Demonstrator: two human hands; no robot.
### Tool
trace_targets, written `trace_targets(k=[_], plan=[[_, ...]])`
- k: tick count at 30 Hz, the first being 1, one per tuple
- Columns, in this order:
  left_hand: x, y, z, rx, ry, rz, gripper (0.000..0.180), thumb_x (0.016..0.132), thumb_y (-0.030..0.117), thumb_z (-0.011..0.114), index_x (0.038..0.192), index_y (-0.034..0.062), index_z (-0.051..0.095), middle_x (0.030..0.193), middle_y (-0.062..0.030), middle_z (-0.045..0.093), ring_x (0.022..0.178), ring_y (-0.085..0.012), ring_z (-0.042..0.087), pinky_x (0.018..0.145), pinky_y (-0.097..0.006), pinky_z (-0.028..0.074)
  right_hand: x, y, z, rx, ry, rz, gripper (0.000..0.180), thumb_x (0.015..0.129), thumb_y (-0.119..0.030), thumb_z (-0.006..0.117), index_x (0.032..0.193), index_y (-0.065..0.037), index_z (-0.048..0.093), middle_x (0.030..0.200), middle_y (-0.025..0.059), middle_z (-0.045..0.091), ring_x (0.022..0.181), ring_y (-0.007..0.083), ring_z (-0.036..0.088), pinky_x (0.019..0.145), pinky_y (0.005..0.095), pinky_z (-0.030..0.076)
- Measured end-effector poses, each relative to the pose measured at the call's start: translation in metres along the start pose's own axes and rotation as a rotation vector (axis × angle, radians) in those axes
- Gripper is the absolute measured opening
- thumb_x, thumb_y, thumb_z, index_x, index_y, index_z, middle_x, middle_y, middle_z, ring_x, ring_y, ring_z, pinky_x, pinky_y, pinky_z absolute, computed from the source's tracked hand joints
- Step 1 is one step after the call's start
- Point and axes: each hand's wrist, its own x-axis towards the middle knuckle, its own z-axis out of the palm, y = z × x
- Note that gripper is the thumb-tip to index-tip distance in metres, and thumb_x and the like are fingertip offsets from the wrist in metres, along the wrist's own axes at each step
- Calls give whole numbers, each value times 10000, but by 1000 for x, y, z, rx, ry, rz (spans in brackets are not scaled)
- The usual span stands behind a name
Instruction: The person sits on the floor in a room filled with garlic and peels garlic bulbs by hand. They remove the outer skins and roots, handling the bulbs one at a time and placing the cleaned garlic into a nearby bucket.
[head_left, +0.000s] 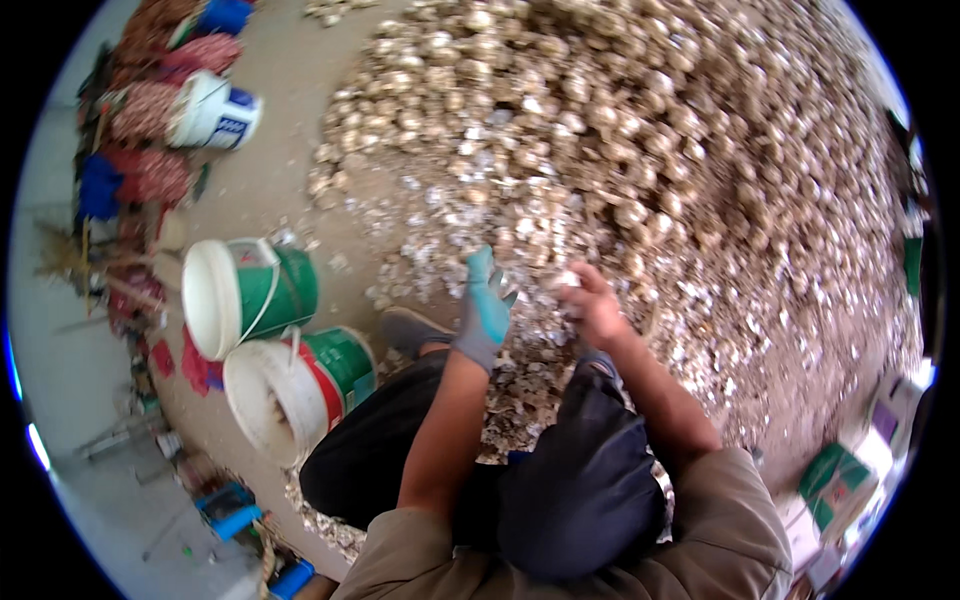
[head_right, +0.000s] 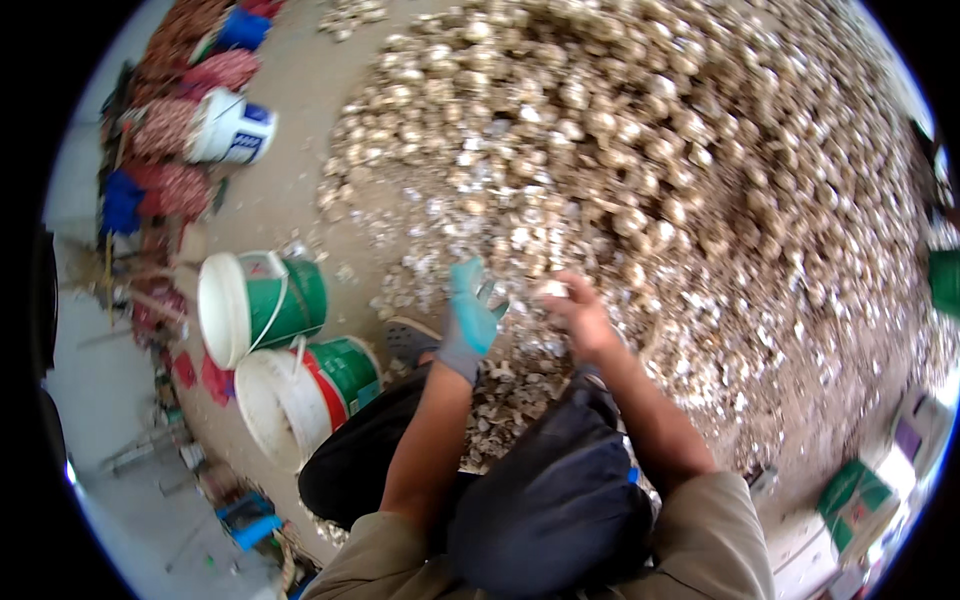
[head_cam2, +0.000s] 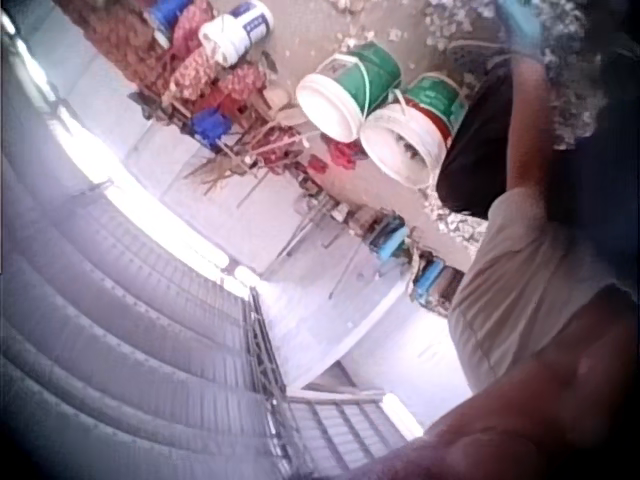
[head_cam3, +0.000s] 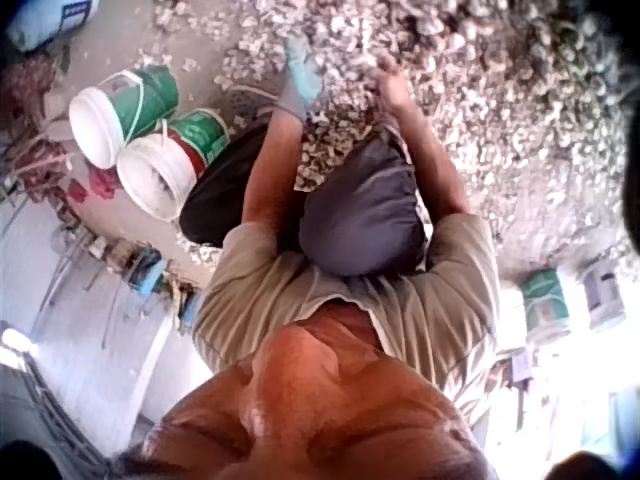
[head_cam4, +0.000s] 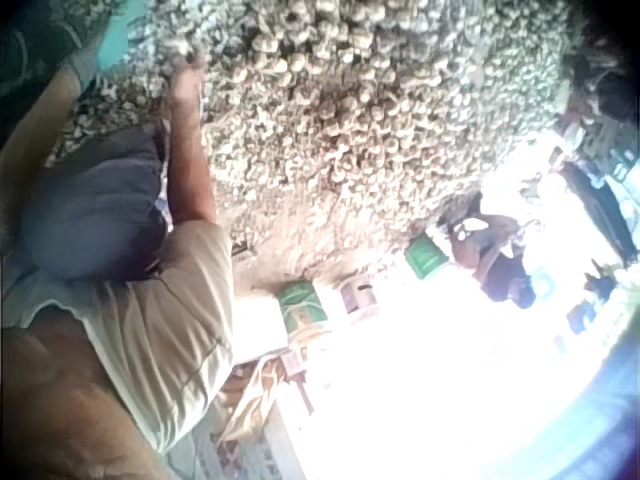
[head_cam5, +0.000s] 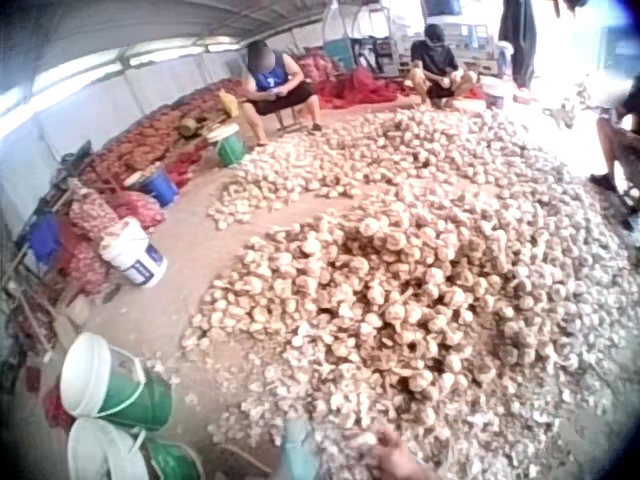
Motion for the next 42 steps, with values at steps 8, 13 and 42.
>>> trace_targets(k=[8, 13, 42], plan=[[-26, -28, -114, 56, 495, -12, 334, 979, 246, 562, 1207, 4, 584, 1074, -49, 637, 861, -152, 605, 764, -281, 478, 42, 26, 74, -282, -56, 591, 218, 943, -176, 518, 1148, -105, 494, 993, 82, 585, 820, 173, 548, 711, 372, 495], [1, -93, -130, -271, 18, 128, 224, 981, 221, 531, 1032, 29, 635, 912, -47, 634, 773, -162, 600, 681, -298, 473, -11, -9, 342, -208, -788, 447, 765, 922, -381, 625, 1482, -20, 249, 1430, 241, 402, 1300, 383, 445, 1090, 467, 369], [55, -77, -53, 98, 184, 98, 379, 942, 163, 606, 1300, 55, 547, 1212, -66, 598, 1047, -195, 600, 884, -331, 497, 107, 4, 56, -1460, -158, 276, 533, 873, -264, 605, 1352, -93, 446, 1129, 133, 567, 953, 202, 587, 754, 332, 545]])
